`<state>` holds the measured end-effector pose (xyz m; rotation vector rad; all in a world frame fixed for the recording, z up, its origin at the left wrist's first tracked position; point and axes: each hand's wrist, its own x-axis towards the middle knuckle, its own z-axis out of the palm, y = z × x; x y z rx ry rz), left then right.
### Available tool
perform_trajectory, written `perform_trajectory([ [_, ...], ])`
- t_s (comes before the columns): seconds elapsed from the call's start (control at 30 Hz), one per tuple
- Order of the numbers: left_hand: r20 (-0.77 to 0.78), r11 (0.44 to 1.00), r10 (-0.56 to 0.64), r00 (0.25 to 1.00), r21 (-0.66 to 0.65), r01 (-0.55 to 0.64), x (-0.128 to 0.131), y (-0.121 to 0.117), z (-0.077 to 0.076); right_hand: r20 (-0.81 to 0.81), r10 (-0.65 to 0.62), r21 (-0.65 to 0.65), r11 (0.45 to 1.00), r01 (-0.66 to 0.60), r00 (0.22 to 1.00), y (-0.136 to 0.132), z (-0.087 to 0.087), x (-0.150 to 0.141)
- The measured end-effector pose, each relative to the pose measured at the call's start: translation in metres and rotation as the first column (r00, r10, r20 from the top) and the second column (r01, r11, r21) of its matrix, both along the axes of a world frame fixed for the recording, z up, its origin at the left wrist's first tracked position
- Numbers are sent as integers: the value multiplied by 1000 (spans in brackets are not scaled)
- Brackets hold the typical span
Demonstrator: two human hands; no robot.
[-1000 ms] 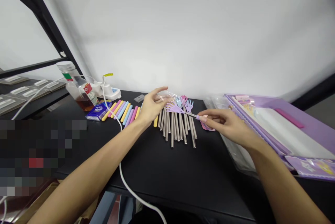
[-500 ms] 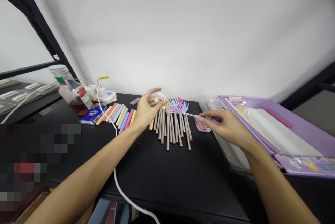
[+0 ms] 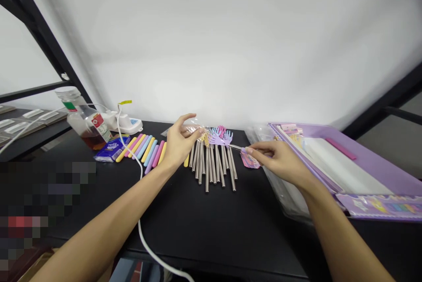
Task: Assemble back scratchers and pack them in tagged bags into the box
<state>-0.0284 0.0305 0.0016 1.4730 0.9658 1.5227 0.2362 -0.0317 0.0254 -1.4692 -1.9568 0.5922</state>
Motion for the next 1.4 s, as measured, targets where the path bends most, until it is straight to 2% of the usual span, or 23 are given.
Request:
perform_trajectory([
  [0.17, -36, 999, -21, 999, -32, 19, 2, -4, 0, -5, 13, 1, 1000, -13, 1000, 0, 1, -2],
  [0.3, -152, 1000, 26, 988, 19, -23, 5, -8, -1, -21, 40, -25, 999, -41, 999, 0, -1, -3],
  [0.37, -176, 999, 13, 984, 42, -6, 5, -9, -2, -34, 46, -27, 999, -47, 998, 0, -1, -3],
  [0.6, -106, 997, -78, 991, 18, 80, 7, -10, -7, -52, -16, 11, 1000, 17, 999, 0, -1, -2],
  [0.7, -104, 993, -115, 988, -25, 113, 13, -13, -9, -163, -1, -67, 998, -10, 987, 0, -7, -14],
  [0.87, -15, 980, -194, 981, -40, 194, 23, -19, -12, -401, -65, -139, 990, 10, 914, -1, -19, -43],
  [0.93, 3, 974, -221, 975, -51, 221, 23, -18, -12, -462, -59, -172, 985, -24, 885, -2, -18, -46],
  [1.03, 54, 982, -183, 982, -43, 186, 17, -11, -9, -519, 9, -203, 970, -133, 854, -3, -9, -34],
  [1.1, 116, 989, -143, 983, -32, 148, 10, -4, -6, -513, 75, -233, 947, -222, 855, -4, -2, -22],
  [1.17, 171, 989, -132, 976, -39, 141, 4, 2, -4, -491, 109, -251, 933, -260, 864, -5, 3, -13],
  [1.27, 187, 981, -167, 968, -64, 182, 2, 2, -4, -481, 82, -229, 949, -215, 873, -5, 4, -12],
  [1.4, 109, 947, -302, 947, -82, 312, 13, -11, -9, -481, 13, -140, 986, -91, 876, -2, -4, -26],
])
